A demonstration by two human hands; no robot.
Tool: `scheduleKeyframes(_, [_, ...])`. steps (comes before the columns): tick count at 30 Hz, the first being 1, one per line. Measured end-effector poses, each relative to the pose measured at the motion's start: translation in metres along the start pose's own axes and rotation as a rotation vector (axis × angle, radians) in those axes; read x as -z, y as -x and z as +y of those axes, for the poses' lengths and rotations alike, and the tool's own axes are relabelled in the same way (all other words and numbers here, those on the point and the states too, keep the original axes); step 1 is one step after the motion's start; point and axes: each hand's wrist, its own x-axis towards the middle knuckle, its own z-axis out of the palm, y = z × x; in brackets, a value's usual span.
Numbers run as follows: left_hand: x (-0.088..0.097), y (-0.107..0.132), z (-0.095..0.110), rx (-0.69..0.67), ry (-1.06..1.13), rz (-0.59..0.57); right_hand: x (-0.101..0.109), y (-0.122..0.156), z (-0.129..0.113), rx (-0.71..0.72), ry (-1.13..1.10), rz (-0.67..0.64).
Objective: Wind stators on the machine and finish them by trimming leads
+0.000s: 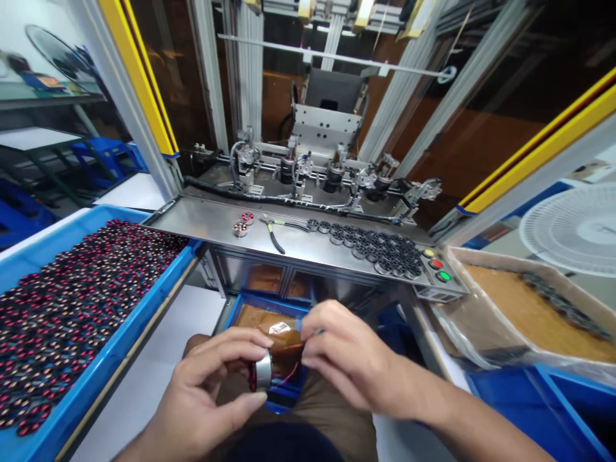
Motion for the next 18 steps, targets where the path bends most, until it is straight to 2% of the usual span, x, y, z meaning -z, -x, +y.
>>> scheduleKeyframes(2, [0.001, 0.002, -0.002, 0.067, 0.116, 0.101, -0.001, -0.022, 0.030, -0.079, -0.023, 0.050])
scheduleKeyframes(4, [0.001, 0.003, -0.004, 0.137, 0.210, 0.193, -0.010, -0.051, 0.068, -0.245, 0.113, 0.118])
scheduleKeyframes(5, [0.001, 0.003, -0.004, 0.169, 0.253, 0.238, -0.017, -0.065, 0.087, -0.381, 0.251, 0.087])
scheduleKeyframes(9, [0.004, 0.004, -0.010, 0.253, 0.361, 0.383, -0.052, -0.106, 0.150, -0.563, 0.376, 0.005])
scheduleKeyframes(13, [0.014, 0.006, -0.016, 0.260, 0.334, 0.467, -0.070, -0.117, 0.171, -0.650, 0.444, -0.097])
scheduleKeyframes(18, [0.017, 0.005, -0.015, 0.249, 0.310, 0.548, -0.060, -0.117, 0.174, -0.669, 0.465, -0.169])
